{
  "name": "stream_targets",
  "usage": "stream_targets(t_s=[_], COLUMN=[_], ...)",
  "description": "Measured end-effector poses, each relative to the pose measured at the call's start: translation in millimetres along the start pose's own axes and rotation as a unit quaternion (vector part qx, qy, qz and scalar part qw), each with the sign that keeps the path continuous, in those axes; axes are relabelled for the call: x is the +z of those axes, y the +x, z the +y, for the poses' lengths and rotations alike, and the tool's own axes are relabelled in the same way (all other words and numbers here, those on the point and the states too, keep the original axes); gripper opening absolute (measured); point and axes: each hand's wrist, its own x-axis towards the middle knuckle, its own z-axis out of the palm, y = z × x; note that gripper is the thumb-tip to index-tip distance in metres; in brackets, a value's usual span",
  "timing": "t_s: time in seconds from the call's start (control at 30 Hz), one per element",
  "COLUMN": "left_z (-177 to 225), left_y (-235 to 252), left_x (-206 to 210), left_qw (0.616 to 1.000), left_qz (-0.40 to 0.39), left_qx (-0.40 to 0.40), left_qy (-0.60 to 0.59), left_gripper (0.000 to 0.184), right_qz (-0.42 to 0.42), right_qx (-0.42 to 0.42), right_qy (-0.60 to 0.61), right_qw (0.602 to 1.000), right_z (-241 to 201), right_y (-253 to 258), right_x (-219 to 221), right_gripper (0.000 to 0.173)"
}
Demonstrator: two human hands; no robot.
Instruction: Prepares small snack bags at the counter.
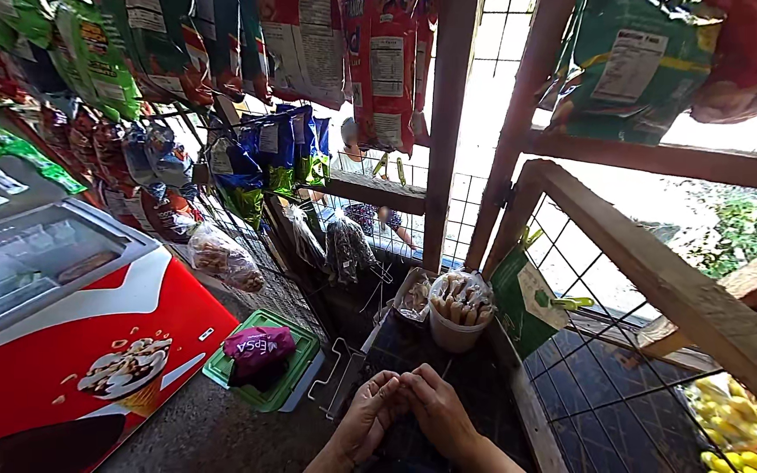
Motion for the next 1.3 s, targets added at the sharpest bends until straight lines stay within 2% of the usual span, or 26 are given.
stream_targets(t_s=[0.07, 0.2, 0.4, 0.57, 0.7, 0.83, 0.97, 1.13, 1.3], left_z=[-3, -4, -18, -23, -26, -21, -13, -3, 3], left_y=[0, 0, 5, 1, 0, -6, -17, -29, -42], left_x=[-4, -9, -21, -21, -25, -29, -29, -28, -25], left_qw=[0.999, 0.996, 0.957, 0.934, 0.942, 0.948, 0.978, 0.996, 0.989], left_qz=[-0.023, -0.077, -0.259, -0.303, -0.302, -0.292, -0.196, -0.090, -0.051], left_qx=[-0.030, -0.037, -0.037, -0.061, -0.023, -0.026, -0.021, -0.012, 0.053], left_qy=[-0.013, -0.034, -0.127, -0.178, -0.145, -0.121, -0.063, 0.013, 0.128], left_gripper=[0.025, 0.038, 0.039, 0.038, 0.034, 0.033, 0.028, 0.021, 0.008], right_qz=[0.014, 0.045, 0.034, 0.014, -0.003, -0.011, -0.022, -0.057, -0.104], right_qx=[-0.009, 0.006, -0.003, 0.003, -0.009, -0.016, -0.015, 0.007, 0.028], right_qy=[-0.014, -0.045, -0.012, 0.031, 0.067, 0.083, 0.096, 0.135, 0.186], right_qw=[1.000, 0.998, 0.999, 0.999, 0.998, 0.996, 0.995, 0.989, 0.977], right_z=[2, 4, -1, -6, -7, -11, -10, -10, -12], right_y=[0, -1, 0, 1, 0, -1, -1, 1, 4], right_x=[0, 2, 1, 0, 1, 3, 3, 1, -6], right_gripper=[0.019, 0.023, 0.025, 0.027, 0.026, 0.025, 0.024, 0.019, 0.013])
